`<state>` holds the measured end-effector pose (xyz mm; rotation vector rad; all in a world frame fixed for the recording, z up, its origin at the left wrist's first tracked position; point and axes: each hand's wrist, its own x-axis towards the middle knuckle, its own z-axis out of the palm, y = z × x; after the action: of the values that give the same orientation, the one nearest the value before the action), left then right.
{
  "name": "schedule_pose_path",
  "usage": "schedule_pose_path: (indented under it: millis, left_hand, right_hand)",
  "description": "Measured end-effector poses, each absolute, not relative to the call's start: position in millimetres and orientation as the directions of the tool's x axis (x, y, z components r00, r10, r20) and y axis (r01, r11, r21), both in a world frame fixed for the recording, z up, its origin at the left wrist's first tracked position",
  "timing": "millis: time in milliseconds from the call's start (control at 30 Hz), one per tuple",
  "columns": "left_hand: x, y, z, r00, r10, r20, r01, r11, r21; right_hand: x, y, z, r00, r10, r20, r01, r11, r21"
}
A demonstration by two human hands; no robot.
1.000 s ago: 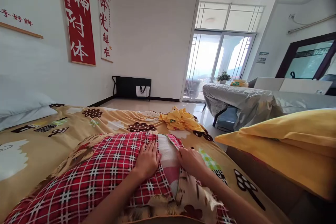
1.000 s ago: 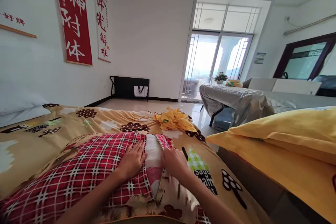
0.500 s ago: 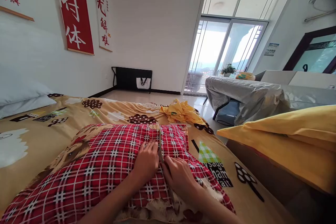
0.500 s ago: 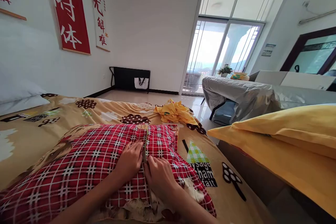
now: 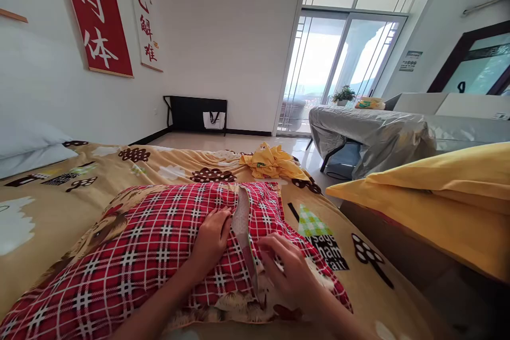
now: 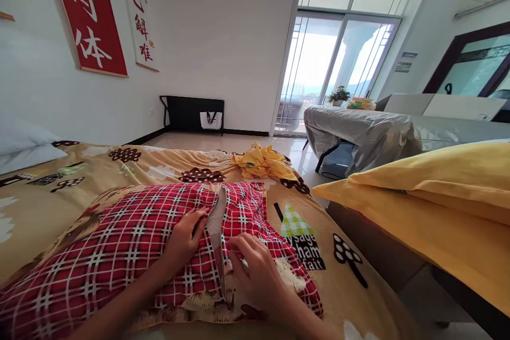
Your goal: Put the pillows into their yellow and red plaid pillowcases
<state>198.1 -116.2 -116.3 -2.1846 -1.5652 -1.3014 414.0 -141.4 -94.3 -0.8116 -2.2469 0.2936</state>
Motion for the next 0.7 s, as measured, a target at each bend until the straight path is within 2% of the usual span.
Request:
schedule_pose_path:
  millis: [100,167,233,333,400,533,700]
  left_hand:
    - [205.5,-131.0,-111.6,0.290,0.511,0.809,0.776,-0.621,0.113]
    - [212.1,-145.3,-109.9,0.502,0.417,0.758,0.653,-0.757,-0.016]
    - [217.6,-158.5,-111.1,0.621,0.422,0.660,0.593,-0.804,-0.043]
    - [220.3,-169.8,-117.9,0.658,0.520,0.544,0.648,-0.759,-0.060]
    - [218.7,-172.3,-123.5,0.671,0.528,0.521,0.669,-0.734,-0.118]
    - [214.3,-176.7,-130.5,0.667,0.417,0.617,0.650,-0.731,-0.209]
    - [212.3,-184.0,-130.9,0.632,0.309,0.711,0.611,-0.762,-0.212]
  right_hand:
    - [426.6,-160.2,-99.1,-0.736,0.408,0.541,0.390,0.908,-0.154]
    - [433.0,-166.8,-109.1,-0.781,0.373,0.501,0.420,0.907,-0.020]
    - [436.5,-168.5,-121.6,-0.765,0.398,0.507,0.485,0.873,0.047]
    - [435.9,-166.7,-136.1,-0.714,0.458,0.529,0.554,0.832,0.029]
    - [433.0,-165.5,-140.3,-0.691,0.493,0.528,0.585,0.811,0.008]
    - [429.4,-165.0,-140.8,-0.669,0.532,0.519,0.608,0.793,-0.030]
    - [429.9,-166.2,-142.2,-0.677,0.530,0.510,0.585,0.808,-0.063]
